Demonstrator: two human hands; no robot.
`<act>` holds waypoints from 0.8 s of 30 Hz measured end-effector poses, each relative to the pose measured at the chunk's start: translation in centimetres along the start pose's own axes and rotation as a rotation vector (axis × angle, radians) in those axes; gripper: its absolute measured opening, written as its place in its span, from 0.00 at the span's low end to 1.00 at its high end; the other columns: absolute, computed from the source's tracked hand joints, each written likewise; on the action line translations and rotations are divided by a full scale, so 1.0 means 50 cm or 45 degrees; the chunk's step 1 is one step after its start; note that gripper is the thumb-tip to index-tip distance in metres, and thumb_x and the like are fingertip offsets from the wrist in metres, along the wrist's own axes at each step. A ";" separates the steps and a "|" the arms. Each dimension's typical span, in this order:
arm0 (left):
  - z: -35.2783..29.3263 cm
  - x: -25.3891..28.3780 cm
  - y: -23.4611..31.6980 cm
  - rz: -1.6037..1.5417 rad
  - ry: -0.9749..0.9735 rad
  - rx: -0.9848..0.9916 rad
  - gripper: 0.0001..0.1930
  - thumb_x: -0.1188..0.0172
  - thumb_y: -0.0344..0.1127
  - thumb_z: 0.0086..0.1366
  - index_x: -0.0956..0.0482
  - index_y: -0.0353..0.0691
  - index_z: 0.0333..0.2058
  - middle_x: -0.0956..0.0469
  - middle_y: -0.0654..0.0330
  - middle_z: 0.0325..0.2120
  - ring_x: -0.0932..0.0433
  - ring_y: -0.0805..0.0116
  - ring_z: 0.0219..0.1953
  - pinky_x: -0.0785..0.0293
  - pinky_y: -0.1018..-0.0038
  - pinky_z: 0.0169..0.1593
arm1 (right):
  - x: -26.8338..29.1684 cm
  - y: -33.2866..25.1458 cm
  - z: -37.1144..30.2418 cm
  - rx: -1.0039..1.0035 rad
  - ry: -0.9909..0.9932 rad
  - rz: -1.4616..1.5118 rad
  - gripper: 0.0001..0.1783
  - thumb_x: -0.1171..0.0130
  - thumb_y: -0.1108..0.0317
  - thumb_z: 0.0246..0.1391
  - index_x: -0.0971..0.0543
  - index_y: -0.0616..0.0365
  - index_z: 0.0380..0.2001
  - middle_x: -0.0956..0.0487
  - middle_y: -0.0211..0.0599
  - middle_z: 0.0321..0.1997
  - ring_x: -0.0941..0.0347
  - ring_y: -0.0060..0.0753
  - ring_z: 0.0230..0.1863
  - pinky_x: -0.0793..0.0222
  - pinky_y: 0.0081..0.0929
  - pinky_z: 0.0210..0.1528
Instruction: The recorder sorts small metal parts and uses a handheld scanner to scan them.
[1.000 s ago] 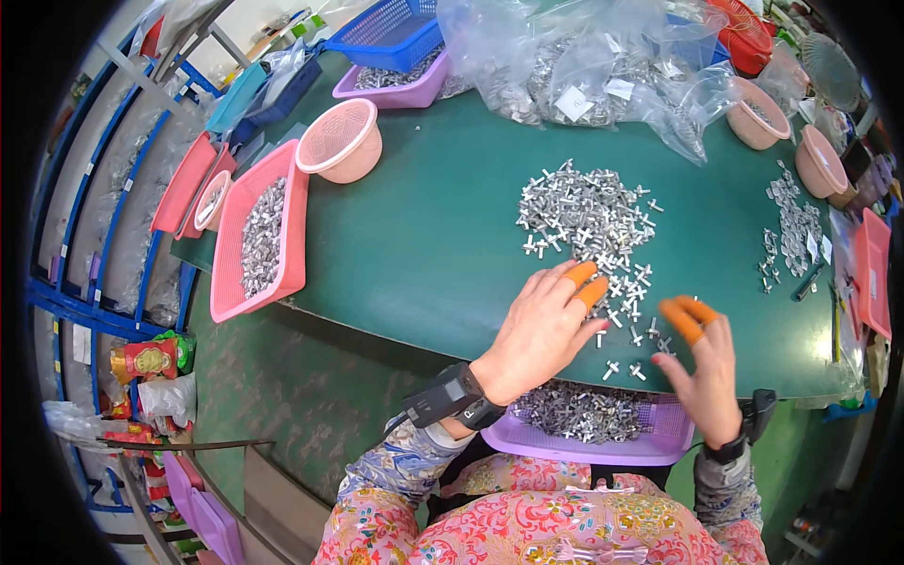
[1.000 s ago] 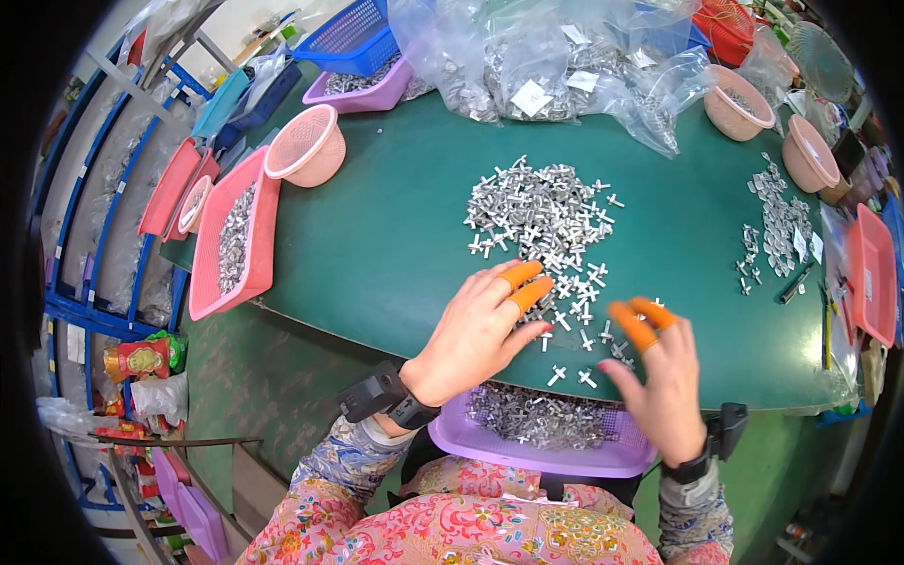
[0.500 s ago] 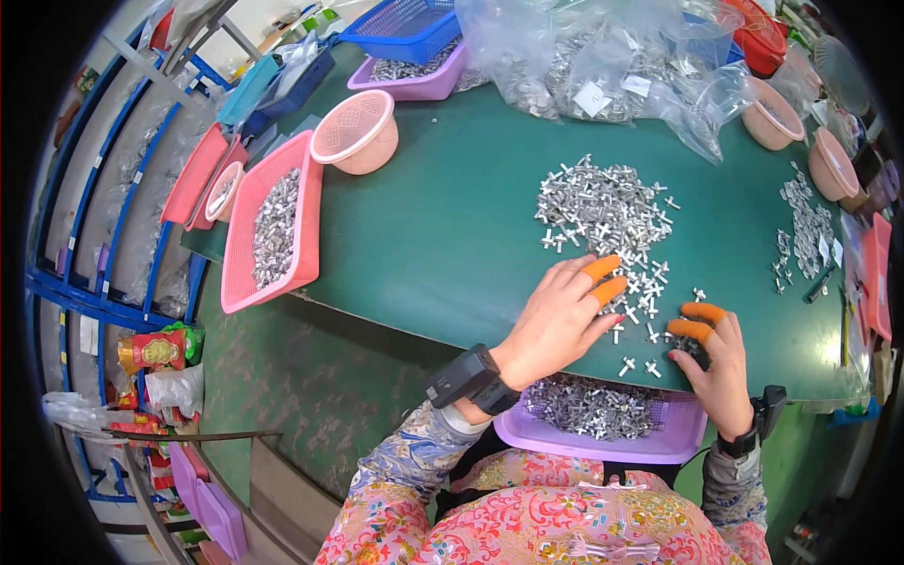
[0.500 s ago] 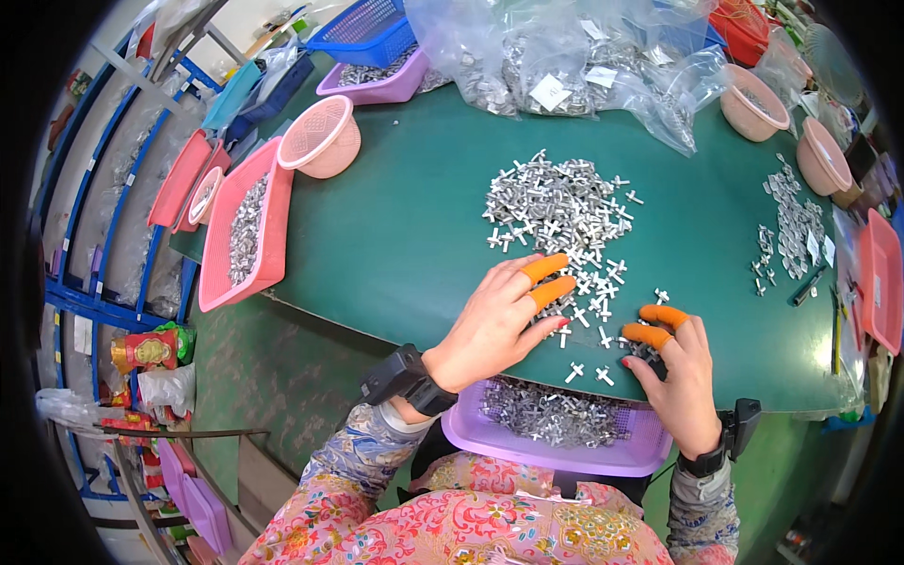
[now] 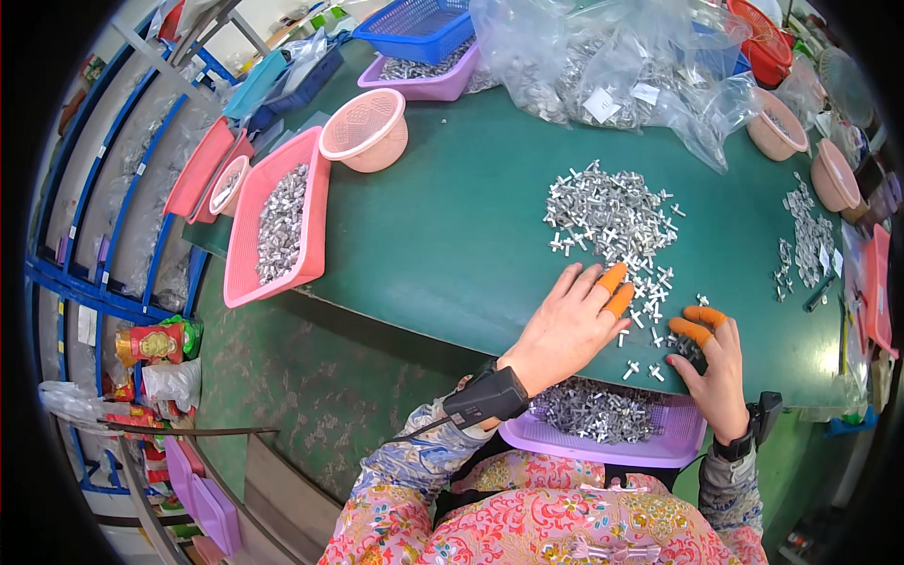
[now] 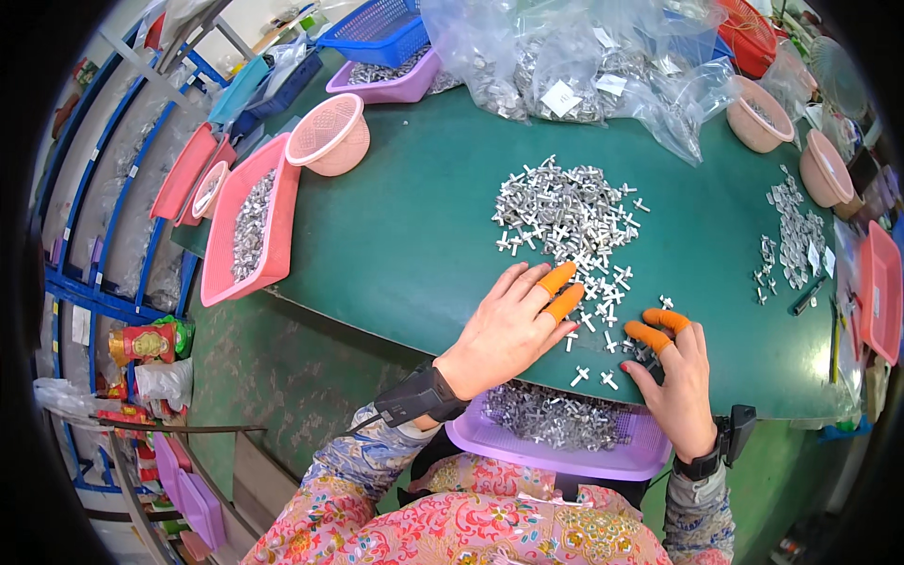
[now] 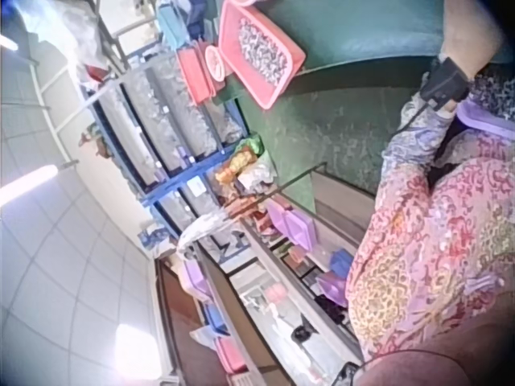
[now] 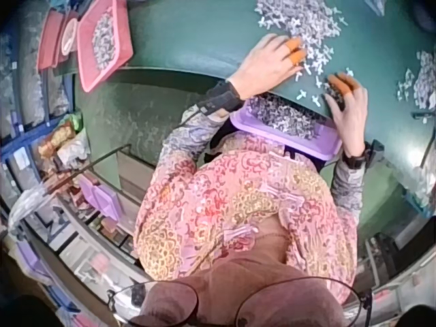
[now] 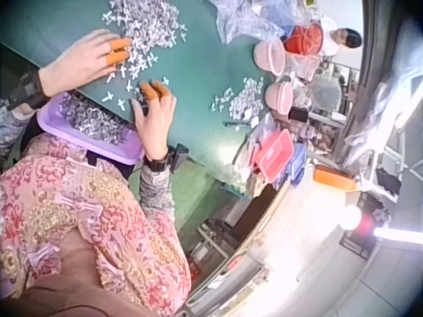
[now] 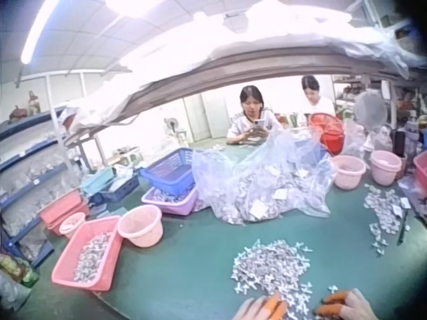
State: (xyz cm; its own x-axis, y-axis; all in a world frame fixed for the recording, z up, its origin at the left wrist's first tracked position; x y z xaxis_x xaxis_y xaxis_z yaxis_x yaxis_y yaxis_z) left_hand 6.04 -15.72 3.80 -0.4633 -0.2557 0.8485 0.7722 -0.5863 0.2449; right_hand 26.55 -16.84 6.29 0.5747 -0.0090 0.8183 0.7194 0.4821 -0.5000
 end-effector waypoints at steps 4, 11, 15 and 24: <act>0.006 0.029 0.022 0.157 -0.010 -0.103 0.22 0.39 0.37 0.61 0.23 0.39 0.54 0.27 0.51 0.55 0.31 0.53 0.61 0.38 0.53 0.66 | 0.000 -0.001 -0.004 0.013 0.009 0.002 0.25 0.28 0.74 0.41 0.19 0.57 0.47 0.25 0.43 0.54 0.32 0.50 0.52 0.34 0.41 0.55; 0.029 0.115 0.126 0.177 0.072 -0.331 0.22 0.43 0.35 0.54 0.20 0.32 0.47 0.24 0.49 0.51 0.29 0.50 0.60 0.39 0.46 0.68 | -0.007 0.009 -0.017 0.036 0.032 0.023 0.25 0.29 0.75 0.41 0.19 0.57 0.47 0.25 0.43 0.54 0.31 0.51 0.52 0.33 0.42 0.55; 0.023 0.149 0.206 0.261 -0.059 -0.510 0.20 0.45 0.38 0.55 0.19 0.30 0.42 0.21 0.48 0.45 0.26 0.49 0.55 0.37 0.45 0.67 | -0.006 0.009 -0.014 0.066 0.041 0.033 0.25 0.30 0.77 0.41 0.19 0.57 0.47 0.25 0.43 0.53 0.31 0.51 0.52 0.33 0.42 0.55; -0.036 0.160 0.310 0.318 -0.243 -0.847 0.19 0.48 0.39 0.59 0.18 0.26 0.36 0.19 0.47 0.38 0.22 0.48 0.48 0.32 0.47 0.63 | 0.003 0.000 -0.021 0.070 0.059 0.019 0.25 0.29 0.76 0.41 0.19 0.56 0.47 0.24 0.42 0.54 0.31 0.50 0.51 0.33 0.40 0.55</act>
State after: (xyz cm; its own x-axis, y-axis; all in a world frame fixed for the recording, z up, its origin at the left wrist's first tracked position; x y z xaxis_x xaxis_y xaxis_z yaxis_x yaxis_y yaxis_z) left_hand 13.52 -28.26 13.56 -0.1773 -0.3397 0.9237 0.3893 -0.8862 -0.2512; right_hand 27.05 -17.74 6.12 0.6037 -0.0409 0.7962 0.6885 0.5302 -0.4948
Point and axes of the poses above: each hand's wrist, its own z-axis towards the middle knuckle, its own x-axis out of the back of the hand, y = z × x, the point moved 5 cm from there along z, towards the middle knuckle
